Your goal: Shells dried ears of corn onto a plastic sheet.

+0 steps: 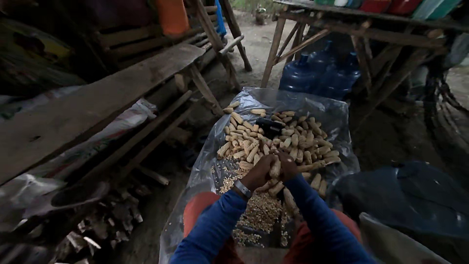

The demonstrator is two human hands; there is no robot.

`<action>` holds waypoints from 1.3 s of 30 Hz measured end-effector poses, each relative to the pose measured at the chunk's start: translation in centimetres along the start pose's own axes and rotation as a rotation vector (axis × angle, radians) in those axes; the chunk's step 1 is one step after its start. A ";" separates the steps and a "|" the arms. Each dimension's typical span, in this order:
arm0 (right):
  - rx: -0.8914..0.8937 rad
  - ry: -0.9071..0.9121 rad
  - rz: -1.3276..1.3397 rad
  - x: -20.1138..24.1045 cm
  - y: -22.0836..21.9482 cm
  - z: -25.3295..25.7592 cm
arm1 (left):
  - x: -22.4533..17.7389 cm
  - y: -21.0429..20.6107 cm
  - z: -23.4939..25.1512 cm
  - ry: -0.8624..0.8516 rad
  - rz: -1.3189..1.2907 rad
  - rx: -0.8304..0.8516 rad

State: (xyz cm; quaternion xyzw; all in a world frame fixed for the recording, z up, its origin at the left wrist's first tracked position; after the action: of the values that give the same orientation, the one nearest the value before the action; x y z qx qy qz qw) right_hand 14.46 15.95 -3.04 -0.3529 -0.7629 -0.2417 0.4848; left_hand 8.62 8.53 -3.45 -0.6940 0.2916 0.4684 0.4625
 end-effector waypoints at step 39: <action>0.172 0.112 -0.016 0.1 -0.1 -0.4 | 1.2 0.8 1.7 -0.014 -0.002 -0.145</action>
State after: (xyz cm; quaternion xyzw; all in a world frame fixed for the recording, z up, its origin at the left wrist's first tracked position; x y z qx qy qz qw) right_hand 14.59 15.69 -2.75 -0.2898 -0.7553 -0.1987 0.5532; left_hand 7.75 9.81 -5.03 -0.7226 0.2529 0.4927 0.4138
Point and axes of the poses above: each hand's wrist, its own z-axis towards the middle knuckle, its own y-axis out of the back of the hand, x = y × z, the point moved 8 cm from there along z, towards the middle knuckle, and after that the axes turned 15 degrees about -y, right-handed, at the moved point
